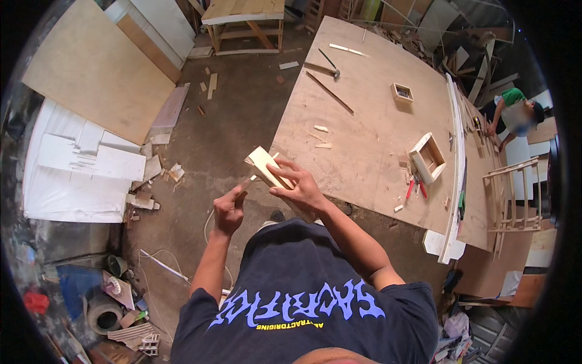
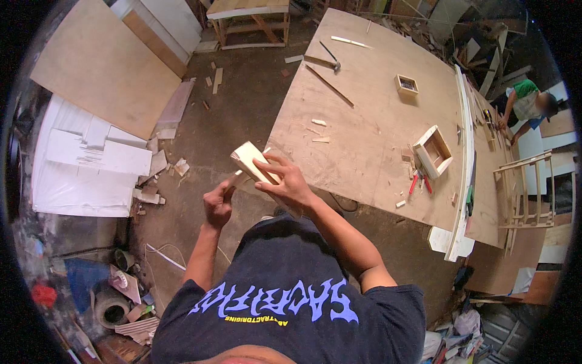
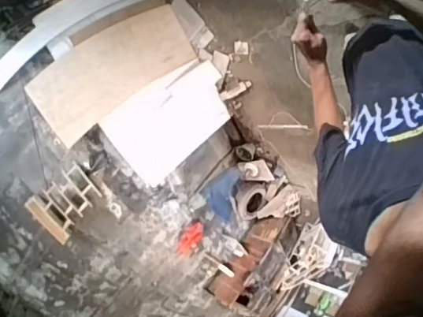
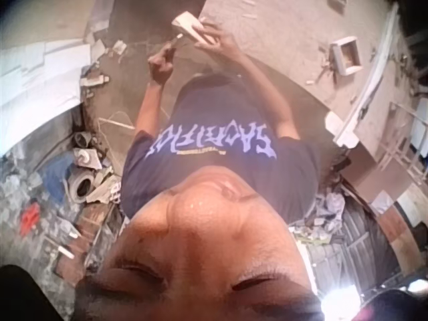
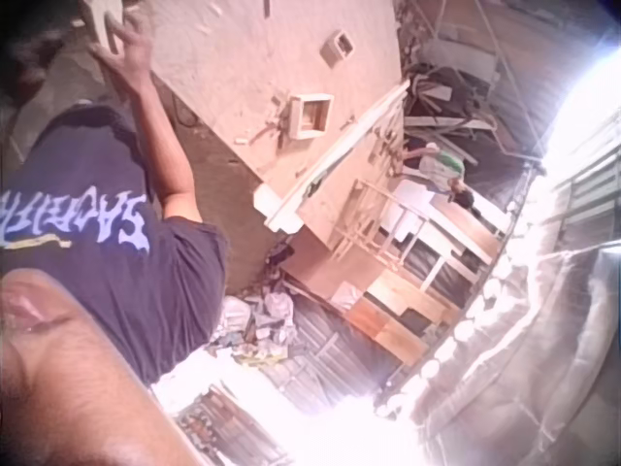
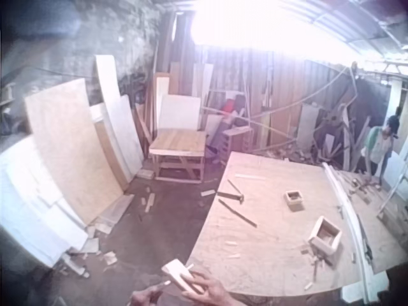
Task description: The person marks a wood piece with a pencil, sands the edges of another wood piece with a sanding block, and then fits the pieces together to form a wooden box on a workbench.
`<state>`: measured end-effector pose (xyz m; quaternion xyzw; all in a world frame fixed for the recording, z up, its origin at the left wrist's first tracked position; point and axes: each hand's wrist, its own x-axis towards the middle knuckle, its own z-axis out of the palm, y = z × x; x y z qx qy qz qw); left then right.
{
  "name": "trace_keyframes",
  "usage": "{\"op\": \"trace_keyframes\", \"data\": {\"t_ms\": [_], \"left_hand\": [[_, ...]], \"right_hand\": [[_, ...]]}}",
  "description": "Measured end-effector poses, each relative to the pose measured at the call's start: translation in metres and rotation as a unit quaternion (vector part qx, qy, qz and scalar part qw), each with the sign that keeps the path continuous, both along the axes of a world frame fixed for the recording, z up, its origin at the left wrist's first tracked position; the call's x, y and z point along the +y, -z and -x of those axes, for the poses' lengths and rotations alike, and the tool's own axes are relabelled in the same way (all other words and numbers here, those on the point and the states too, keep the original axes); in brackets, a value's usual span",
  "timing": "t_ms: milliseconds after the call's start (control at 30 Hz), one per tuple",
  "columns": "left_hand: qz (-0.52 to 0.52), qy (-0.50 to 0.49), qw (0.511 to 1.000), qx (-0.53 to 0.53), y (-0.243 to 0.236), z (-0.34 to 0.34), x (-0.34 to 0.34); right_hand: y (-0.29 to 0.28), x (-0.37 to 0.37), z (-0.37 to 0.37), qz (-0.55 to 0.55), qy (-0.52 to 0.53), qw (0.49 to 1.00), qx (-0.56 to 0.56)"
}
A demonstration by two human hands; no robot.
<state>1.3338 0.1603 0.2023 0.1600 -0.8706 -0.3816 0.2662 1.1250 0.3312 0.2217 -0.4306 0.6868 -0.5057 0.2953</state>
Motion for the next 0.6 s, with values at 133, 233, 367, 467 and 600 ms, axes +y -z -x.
{"op": "trace_keyframes", "data": {"t_ms": [133, 233, 367, 467, 600], "left_hand": [[-0.006, 0.027, 0.999, 0.026, -0.031, 0.003, 0.013], [-0.030, 0.024, 0.999, 0.000, -0.016, -0.003, 0.011], [-0.003, 0.010, 1.000, 0.012, -0.017, -0.004, 0.009], [-0.015, 0.044, 0.998, 0.036, -0.030, -0.004, 0.014], [-0.015, 0.013, 0.999, 0.026, -0.018, -0.016, 0.009]], "right_hand": [[0.039, 0.007, 0.033, -0.048, 0.096, 0.993, -0.054], [0.044, 0.009, 0.040, -0.095, 0.051, 0.993, -0.057], [0.000, 0.007, 0.002, 0.001, 0.002, 1.000, 0.010], [0.058, 0.019, 0.039, -0.082, 0.080, 0.992, -0.052], [0.077, 0.036, 0.059, -0.151, 0.198, 0.961, -0.120]]}}
